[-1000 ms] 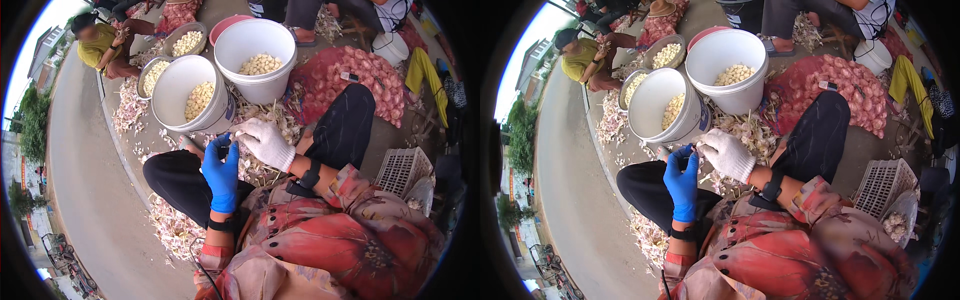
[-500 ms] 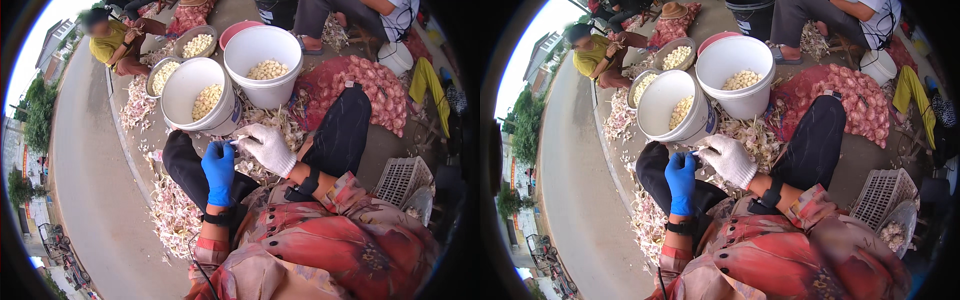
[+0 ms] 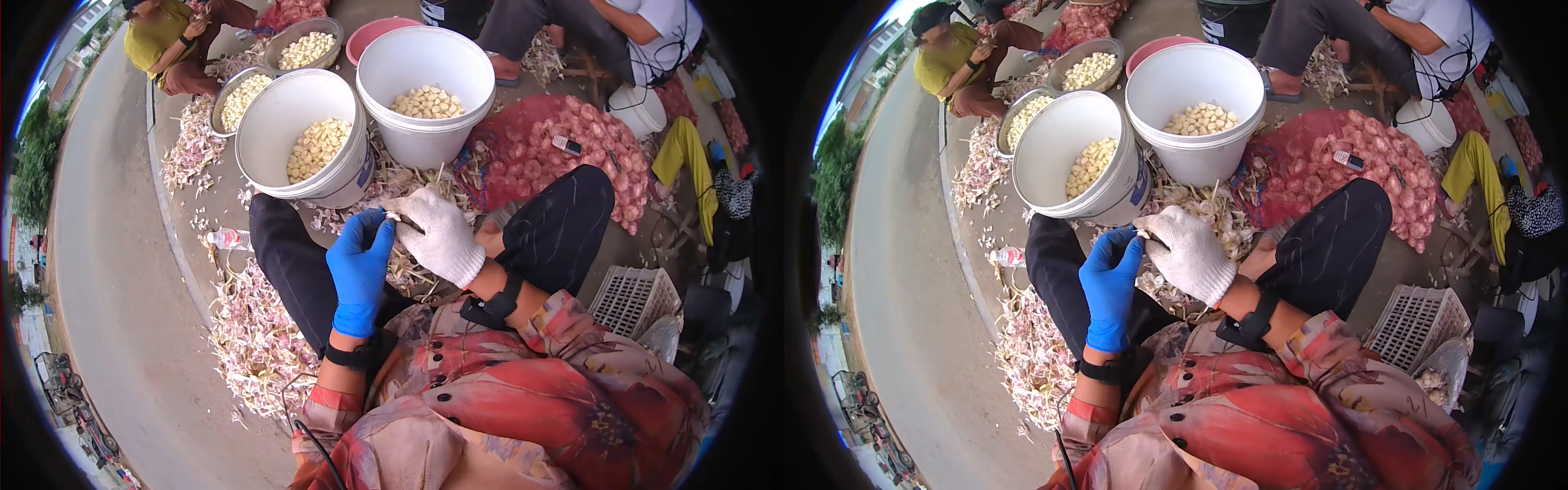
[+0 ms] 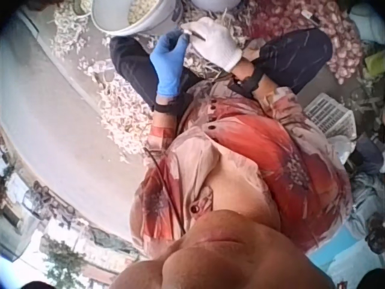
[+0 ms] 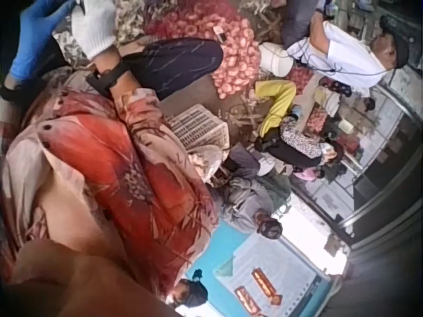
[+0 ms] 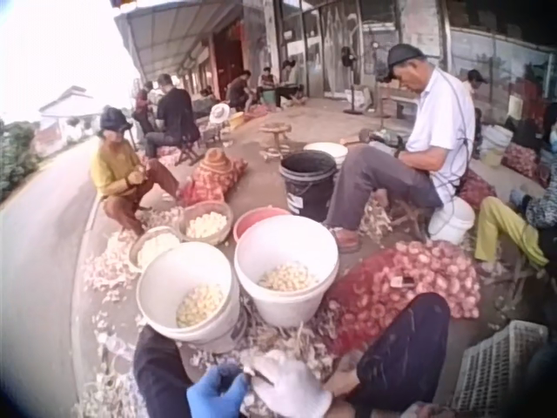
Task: The person sits on the ground and peels garlic cloves by hand, separating the white cloves from the papery skins. The peeled cloves are placed into a white bucket, while the skins are discarded onto the ground.
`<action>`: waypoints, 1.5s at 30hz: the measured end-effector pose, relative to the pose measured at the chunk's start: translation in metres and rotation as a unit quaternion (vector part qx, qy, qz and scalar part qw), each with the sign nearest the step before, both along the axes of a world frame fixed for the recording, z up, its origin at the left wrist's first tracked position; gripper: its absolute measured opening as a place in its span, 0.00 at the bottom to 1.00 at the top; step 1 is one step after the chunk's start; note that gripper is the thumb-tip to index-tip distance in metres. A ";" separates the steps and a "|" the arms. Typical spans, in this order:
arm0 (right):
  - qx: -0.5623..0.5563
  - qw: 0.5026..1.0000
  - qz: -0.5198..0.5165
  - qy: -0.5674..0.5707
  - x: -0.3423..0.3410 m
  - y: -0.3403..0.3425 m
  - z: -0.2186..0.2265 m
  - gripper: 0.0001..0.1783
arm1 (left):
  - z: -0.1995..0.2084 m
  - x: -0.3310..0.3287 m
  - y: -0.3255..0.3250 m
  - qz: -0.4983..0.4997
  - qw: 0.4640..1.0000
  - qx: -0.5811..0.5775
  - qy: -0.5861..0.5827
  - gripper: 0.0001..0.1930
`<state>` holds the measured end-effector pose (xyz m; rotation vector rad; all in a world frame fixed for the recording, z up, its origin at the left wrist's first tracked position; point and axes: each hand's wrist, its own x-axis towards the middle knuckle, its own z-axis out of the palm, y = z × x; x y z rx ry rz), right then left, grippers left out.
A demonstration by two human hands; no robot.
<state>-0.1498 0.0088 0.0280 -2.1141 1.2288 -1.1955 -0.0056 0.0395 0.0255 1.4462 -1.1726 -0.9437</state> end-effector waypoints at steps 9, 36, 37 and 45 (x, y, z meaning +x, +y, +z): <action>0.034 0.999 0.005 -0.010 -0.007 0.005 0.016 0.09 | 0.014 0.005 -0.002 -0.015 0.962 -0.124 -0.245 0.06; 0.256 0.934 0.015 -0.249 -0.007 0.003 0.013 0.12 | 0.012 0.005 -0.002 -0.053 0.985 0.066 0.148 0.12; 0.269 0.924 0.026 -0.271 -0.007 0.003 0.014 0.13 | 0.010 0.005 -0.001 -0.055 0.985 0.059 0.155 0.10; 0.227 0.958 0.110 -0.136 -0.016 -0.001 -0.003 0.17 | 0.007 0.009 -0.001 -0.063 0.993 0.052 0.082 0.04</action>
